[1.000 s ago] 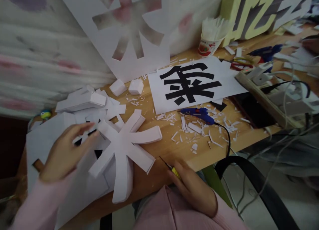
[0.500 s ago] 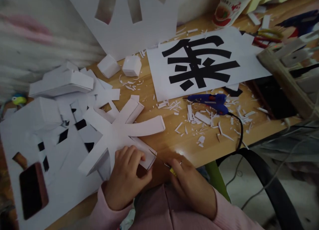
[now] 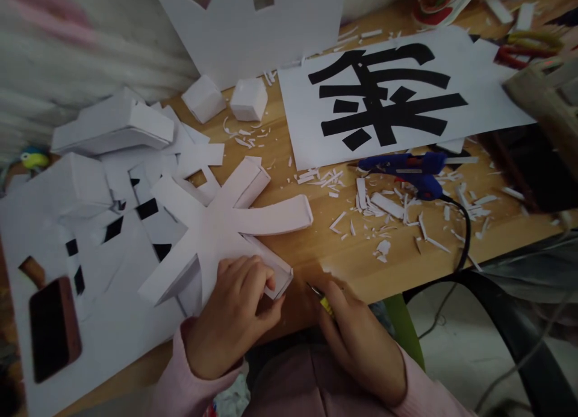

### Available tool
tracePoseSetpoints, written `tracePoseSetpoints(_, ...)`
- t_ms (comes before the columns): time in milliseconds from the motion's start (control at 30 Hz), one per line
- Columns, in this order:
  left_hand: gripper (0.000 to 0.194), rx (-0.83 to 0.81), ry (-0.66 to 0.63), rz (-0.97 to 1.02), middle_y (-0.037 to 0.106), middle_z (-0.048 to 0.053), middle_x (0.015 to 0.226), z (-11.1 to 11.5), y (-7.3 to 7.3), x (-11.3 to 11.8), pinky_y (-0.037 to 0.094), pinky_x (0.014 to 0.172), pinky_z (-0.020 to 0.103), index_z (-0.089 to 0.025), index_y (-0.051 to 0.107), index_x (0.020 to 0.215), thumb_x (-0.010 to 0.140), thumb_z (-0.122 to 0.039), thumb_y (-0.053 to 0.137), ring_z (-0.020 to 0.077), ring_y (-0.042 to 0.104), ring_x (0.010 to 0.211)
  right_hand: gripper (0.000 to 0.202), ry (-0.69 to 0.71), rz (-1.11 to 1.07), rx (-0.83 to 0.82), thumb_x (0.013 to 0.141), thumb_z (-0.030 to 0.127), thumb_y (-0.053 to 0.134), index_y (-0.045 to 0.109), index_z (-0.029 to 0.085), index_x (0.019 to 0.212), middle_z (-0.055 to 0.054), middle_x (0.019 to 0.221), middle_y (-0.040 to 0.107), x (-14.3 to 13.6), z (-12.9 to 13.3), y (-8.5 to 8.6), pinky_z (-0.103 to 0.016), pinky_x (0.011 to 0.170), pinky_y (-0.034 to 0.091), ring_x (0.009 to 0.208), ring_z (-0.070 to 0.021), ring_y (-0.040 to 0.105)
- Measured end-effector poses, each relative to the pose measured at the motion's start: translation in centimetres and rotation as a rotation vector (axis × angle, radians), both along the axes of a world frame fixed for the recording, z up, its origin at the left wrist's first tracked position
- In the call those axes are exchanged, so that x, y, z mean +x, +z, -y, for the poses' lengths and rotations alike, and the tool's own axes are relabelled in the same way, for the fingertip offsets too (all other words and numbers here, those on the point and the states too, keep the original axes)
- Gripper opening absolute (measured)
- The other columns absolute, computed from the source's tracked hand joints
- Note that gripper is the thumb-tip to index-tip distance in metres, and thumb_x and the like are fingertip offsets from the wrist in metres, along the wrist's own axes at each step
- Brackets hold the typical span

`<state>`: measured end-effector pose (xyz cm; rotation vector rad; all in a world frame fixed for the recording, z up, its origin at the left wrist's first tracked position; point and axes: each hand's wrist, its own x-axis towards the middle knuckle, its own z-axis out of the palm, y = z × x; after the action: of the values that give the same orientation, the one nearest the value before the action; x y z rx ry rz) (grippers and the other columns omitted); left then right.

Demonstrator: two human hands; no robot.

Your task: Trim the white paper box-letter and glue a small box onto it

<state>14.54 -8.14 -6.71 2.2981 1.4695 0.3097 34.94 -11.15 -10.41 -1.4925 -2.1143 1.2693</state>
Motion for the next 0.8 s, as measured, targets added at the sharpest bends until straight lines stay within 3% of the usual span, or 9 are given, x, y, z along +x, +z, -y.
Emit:
tracePoseSetpoints(167,0.024,0.062,0.038,-0.024,0.046,-0.004,0.072,0.0,-0.2,0.5,0.037,0.069,0.035,-0.023,0.035,0.079,0.08,-0.011,0.055,0.0174,0.049,0.069,0.022,0.017,0.049,-0.006,0.09,0.01,0.031,0.051,0.017,0.098,-0.011,0.088,0.068,-0.6,0.2,0.4,-0.037,0.071,0.053,0.08,-0.0254,0.068)
tracePoseSetpoints(367,0.023,0.106,0.086,-0.067,0.045,-0.003,0.067,0.2,-0.1,1.1,0.036,0.068,0.036,-0.023,0.037,0.073,0.081,-0.013,0.057,0.0178,0.048,0.068,0.026,0.057,0.149,-0.041,0.086,0.006,0.037,0.054,0.017,0.104,-0.009,0.088,0.068,-0.8,0.1,0.5,-0.034,0.065,0.05,0.078,-0.0254,0.069)
tracePoseSetpoints(800,0.019,0.131,0.01,-0.102,0.047,-0.001,0.067,-0.2,-0.1,1.2,0.036,0.068,0.037,-0.023,0.041,0.075,0.086,-0.02,0.057,0.0196,0.049,0.067,0.031,0.121,0.2,0.044,0.077,0.001,0.044,0.055,0.019,0.1,-0.005,0.085,0.068,-1.1,-0.3,0.3,-0.029,0.049,0.032,0.063,-0.0209,0.065)
